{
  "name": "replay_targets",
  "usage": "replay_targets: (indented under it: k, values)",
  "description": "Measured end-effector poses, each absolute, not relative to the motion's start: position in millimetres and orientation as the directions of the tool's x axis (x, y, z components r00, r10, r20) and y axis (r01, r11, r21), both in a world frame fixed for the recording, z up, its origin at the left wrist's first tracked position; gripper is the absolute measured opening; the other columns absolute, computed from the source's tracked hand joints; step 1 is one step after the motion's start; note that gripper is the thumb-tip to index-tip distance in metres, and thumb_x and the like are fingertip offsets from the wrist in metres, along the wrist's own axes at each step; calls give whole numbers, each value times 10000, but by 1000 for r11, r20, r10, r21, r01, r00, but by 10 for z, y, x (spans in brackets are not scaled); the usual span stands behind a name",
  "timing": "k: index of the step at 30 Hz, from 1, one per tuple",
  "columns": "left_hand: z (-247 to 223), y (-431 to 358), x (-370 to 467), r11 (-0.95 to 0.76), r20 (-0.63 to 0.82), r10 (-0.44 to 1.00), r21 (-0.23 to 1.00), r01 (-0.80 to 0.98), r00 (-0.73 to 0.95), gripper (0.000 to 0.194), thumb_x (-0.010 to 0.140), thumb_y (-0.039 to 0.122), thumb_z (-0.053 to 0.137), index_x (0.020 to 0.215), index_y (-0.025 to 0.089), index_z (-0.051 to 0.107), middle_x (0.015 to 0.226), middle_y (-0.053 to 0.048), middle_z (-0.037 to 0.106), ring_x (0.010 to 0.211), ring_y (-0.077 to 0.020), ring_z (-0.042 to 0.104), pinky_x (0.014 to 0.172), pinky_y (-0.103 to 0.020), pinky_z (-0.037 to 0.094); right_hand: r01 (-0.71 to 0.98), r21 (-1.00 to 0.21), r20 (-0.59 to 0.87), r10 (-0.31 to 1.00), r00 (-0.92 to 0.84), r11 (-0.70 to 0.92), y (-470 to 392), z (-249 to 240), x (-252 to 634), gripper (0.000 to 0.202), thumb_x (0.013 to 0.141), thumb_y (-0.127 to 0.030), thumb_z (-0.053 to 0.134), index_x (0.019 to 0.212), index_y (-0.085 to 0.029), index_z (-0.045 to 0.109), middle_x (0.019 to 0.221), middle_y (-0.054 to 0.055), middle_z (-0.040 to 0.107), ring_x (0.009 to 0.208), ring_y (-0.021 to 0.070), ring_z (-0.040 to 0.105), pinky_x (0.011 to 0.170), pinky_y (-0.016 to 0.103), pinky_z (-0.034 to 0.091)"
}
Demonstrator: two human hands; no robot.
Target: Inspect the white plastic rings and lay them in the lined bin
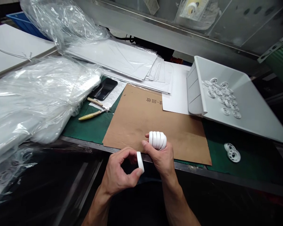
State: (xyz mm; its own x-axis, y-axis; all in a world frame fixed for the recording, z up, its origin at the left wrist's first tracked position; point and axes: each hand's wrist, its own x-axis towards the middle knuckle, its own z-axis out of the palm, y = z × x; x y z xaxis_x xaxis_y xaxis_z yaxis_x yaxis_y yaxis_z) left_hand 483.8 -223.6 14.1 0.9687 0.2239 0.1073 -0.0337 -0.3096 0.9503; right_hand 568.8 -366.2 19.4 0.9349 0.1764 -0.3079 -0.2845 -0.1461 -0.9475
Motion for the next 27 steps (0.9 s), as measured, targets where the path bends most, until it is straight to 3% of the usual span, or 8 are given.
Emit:
replay_targets:
  k: [4,11,15,19,21,24,26,27]
  values:
    - [116,-2177,4819,-219,98,276,975,-37,956,266,796,426,705,827,161,693,735,-36,680,649,-176,615,625,-272,495,-339,-939,-343,248,906,-60,-3796,184,5682,406,756,-458,899,988,-141,794,798,31,736,612,121,589,577,241,530]
    - [76,-2143,4821,-87,105,298,993,-83,949,315,832,472,733,907,166,723,819,-48,694,708,-184,636,655,-270,520,-581,-806,-408,606,683,112,-3800,86,5533,347,729,-431,923,898,-167,776,789,13,722,661,140,634,473,181,543]
    - [17,-2109,4773,-123,143,264,986,-114,954,347,819,450,762,1049,191,736,925,-75,748,790,-223,712,716,-287,588,-686,-706,-466,617,634,173,-3700,79,5492,408,681,-454,939,886,-167,734,715,-15,674,590,117,598,432,159,496]
    - [-128,-2096,4714,-295,110,177,954,-54,978,591,800,373,802,1372,300,672,1269,-95,770,1118,-304,753,950,-350,628,-638,-728,-416,577,703,251,-3742,95,5589,444,599,-464,967,815,-166,716,685,-23,642,551,101,548,475,187,491]
    - [-216,-2107,4725,-322,52,217,946,21,975,666,844,412,768,1483,348,591,1214,-59,783,1071,-267,766,979,-345,628,-500,-834,-364,446,818,236,-3905,75,5714,459,600,-453,970,887,-167,755,733,-4,678,604,130,595,548,227,532]
    - [-331,-2121,4781,-272,-6,319,957,98,948,640,883,514,716,1494,387,575,1022,-15,772,903,-229,765,911,-332,658,-198,-977,-196,-32,980,-82,-4389,46,5964,540,660,-534,922,1015,-151,786,837,50,747,717,194,668,654,293,571]
    - [-397,-2121,4827,-228,-23,359,967,111,933,583,872,561,717,1432,428,622,970,2,765,850,-235,761,835,-327,677,-160,-890,12,-372,928,-428,-4820,50,6134,594,676,-632,867,978,-127,786,834,83,763,727,227,680,667,326,563]
    - [-427,-2119,4851,-214,-22,374,971,109,927,555,871,574,713,1406,447,638,952,9,765,828,-239,762,798,-328,683,-208,-806,101,-475,874,-554,-5042,58,6213,619,661,-680,848,937,-129,785,805,89,763,711,242,680,670,345,558]
